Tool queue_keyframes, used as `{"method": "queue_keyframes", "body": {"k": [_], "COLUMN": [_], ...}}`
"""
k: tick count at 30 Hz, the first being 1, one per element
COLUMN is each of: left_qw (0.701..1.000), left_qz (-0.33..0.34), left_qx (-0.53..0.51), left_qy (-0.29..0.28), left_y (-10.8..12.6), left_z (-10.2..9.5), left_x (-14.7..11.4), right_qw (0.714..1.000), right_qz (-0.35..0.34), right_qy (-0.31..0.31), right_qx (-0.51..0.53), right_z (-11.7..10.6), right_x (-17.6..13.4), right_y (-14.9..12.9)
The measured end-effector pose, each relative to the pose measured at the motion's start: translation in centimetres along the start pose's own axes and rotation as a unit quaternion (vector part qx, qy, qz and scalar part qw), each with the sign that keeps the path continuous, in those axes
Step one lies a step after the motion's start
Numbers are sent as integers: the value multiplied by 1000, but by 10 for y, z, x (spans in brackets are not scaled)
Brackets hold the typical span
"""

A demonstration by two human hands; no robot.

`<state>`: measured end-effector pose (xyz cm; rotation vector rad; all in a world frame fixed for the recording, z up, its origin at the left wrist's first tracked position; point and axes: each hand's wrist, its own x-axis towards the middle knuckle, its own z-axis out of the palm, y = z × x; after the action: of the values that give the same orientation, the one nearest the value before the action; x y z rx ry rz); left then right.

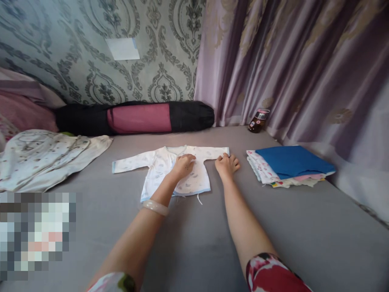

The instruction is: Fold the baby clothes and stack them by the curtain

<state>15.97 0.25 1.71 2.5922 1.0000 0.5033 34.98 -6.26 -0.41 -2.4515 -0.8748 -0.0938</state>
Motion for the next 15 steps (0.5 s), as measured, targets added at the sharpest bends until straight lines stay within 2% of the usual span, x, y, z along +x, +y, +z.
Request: {"method": "queue_keyframes", "body": {"k": [5,8,11,15], "left_qw": [999,998,998,997], "left_qz": [-22,-44,-55,-42], "left_qx": [3,2,-2,16], "left_qy": [-28,-35,-38,-59], "left_y": [0,-5,-13,-22], "left_z": [5,6,6,6], "left_x": [24,36,44,51], "right_qw": [992,972,956,926], "right_qz": [33,15,13,105], "right_qy": [28,59,75,72], "right_qx": [122,225,284,355], "right_z": [-1,-2,0,6], "right_x": [8,13,20,29], "right_y": [1,1,1,4]}}
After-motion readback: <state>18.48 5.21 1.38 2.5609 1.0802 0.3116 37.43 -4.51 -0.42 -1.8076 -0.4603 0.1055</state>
